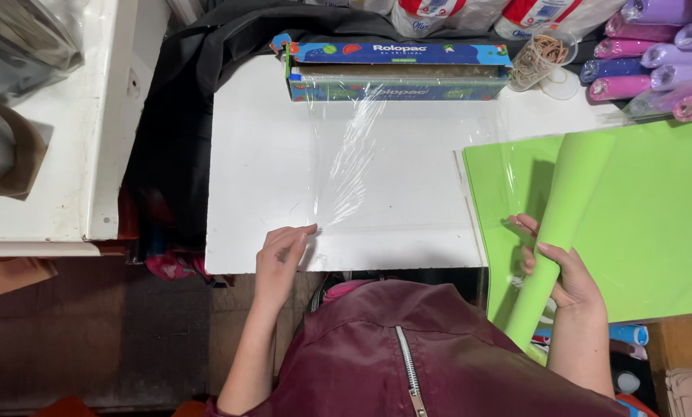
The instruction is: The person rolls sheets of green paper into cylinders and wraps them in clear plastic film from a dispenser, smoothing the plastic by hand before placing the finished rolls into a container.
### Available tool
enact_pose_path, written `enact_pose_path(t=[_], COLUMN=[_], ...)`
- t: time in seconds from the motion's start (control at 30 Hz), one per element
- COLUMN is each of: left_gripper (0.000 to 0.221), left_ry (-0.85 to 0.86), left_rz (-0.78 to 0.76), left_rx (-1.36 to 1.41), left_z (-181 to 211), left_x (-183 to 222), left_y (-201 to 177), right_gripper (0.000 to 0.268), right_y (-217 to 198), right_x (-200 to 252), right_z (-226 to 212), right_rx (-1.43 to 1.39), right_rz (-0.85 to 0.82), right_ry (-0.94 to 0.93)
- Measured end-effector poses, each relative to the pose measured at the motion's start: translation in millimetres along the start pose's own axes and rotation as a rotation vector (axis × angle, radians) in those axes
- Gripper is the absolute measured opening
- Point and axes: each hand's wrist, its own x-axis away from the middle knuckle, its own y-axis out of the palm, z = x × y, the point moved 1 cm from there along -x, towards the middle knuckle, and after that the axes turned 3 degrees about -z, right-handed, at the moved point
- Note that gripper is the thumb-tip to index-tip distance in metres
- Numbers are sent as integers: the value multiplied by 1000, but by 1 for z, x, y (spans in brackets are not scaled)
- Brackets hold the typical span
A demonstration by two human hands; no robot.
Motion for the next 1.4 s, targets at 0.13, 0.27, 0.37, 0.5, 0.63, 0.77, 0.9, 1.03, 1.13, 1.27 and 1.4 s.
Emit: enact_pose_path(t=[0.13, 0.27, 0.37, 0.5, 0.63, 0.77, 0.9, 1.03, 1.13, 1.27, 1.4], left_gripper=[36, 31, 31, 27, 30, 35, 37, 35, 30, 35, 36], left_ry=[-64, -10, -17, -10, 14, -21, -19, -38, -101, -174, -222], left_rz=[12, 33, 28, 46, 48, 30, 35, 70, 64, 43, 59], left_rx=[-42, -75, -66, -80, -123, -117, -89, -58, 60, 360, 463], left_z=[-10, -20, -17, -20, -27, -20, -19, -26, -38, -43, -23], left_x=[3, -2, -3, -2, -4, -1, -2, -5, -13, -23, -25], left_y=[2, 8, 10, 11, 13, 14, 14, 14, 13, 16, 9], right_gripper=[64, 63, 61, 52, 73, 68, 55, 53, 51, 53, 47], right_y=[0, 5, 13, 20, 51, 74, 111, 132, 139, 130, 128], right_x=[-2, -6, -6, -3, -11, -43, -84, -133, -151, -156, -154], right_z=[13, 19, 12, -8, -40, -54, -46, 7, 30, 32, 17], right_rx=[6, -57, 66, 376, 639, 1270, 1577, 1544, 1595, 1512, 1554], right_rz=[42, 30, 74, 238, 349, 265, 92, -26, -101, -64, -88], right_ry=[28, 36, 50, -4, -33, -319, -912, -1022, -894, -678, -591])
